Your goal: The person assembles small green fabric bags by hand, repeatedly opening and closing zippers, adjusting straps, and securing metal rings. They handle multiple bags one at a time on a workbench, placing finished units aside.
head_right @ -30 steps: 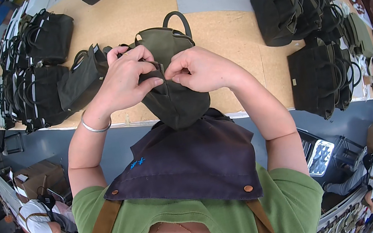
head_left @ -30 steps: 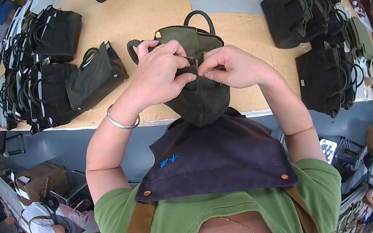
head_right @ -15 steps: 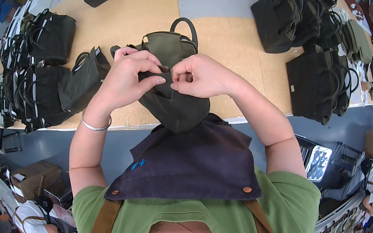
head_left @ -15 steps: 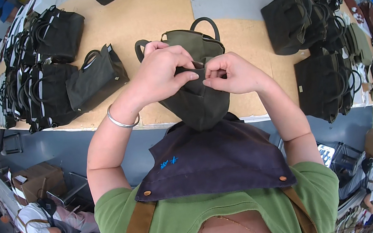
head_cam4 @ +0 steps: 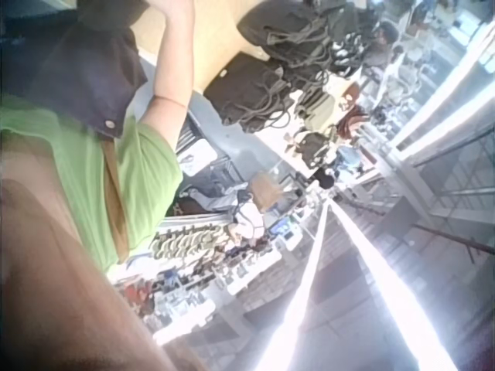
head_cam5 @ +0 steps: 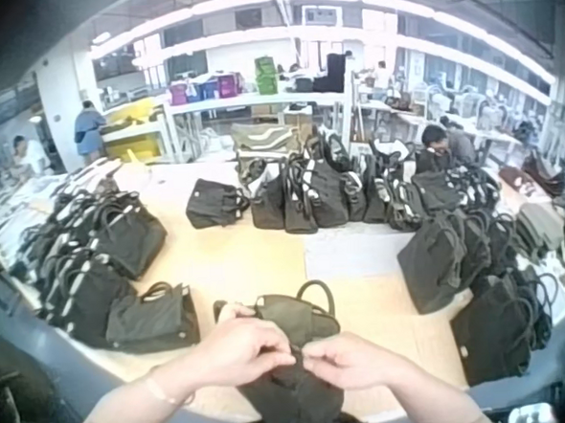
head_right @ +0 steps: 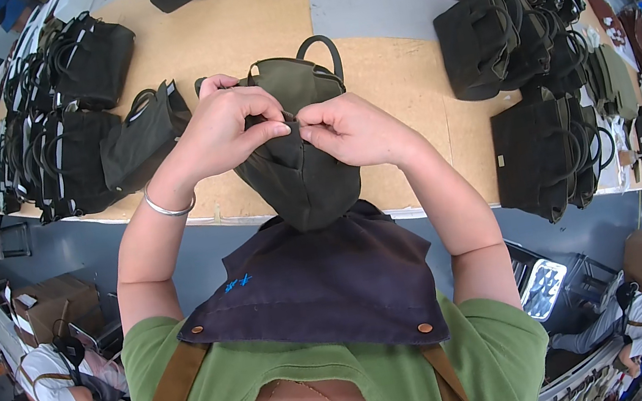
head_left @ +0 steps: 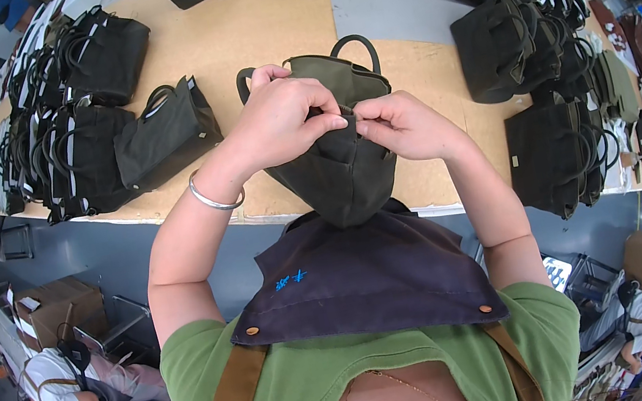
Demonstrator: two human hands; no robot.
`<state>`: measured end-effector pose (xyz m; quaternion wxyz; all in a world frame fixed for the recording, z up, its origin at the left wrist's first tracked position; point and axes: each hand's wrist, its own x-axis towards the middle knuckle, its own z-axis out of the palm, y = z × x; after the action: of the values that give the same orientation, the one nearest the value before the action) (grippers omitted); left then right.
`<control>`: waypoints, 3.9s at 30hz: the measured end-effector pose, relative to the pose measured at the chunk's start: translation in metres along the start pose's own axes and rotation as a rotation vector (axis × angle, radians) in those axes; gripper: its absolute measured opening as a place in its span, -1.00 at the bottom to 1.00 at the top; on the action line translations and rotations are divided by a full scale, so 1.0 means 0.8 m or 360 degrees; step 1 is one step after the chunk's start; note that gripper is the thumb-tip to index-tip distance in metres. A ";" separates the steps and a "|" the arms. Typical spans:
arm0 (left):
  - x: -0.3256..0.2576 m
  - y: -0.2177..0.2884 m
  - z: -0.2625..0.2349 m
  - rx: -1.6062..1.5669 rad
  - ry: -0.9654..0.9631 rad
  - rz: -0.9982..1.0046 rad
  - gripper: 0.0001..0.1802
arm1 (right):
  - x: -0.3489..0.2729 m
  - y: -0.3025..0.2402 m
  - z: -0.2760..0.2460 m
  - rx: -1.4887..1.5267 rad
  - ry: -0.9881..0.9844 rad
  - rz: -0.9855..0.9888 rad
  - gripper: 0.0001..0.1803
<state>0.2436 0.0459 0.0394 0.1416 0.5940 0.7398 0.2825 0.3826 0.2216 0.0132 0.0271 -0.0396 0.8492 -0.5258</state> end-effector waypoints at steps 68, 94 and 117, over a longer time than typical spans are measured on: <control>0.009 0.012 0.032 -0.0092 0.0378 0.0154 -0.92 | -0.027 0.038 0.009 0.0549 0.0311 0.0112 -0.87; -0.001 0.024 0.040 0.0073 0.0414 -0.0008 -0.91 | -0.023 0.026 0.033 0.0563 0.0552 0.0042 -0.94; -0.008 0.016 0.023 0.0074 0.0046 0.0068 -0.88 | -0.025 -0.002 -0.022 -0.0850 0.0266 -0.0122 -0.60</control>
<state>0.2656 0.0458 0.0317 0.1109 0.6085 0.7354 0.2768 0.4013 0.2385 0.0222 -0.0743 -0.0340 0.9549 -0.2855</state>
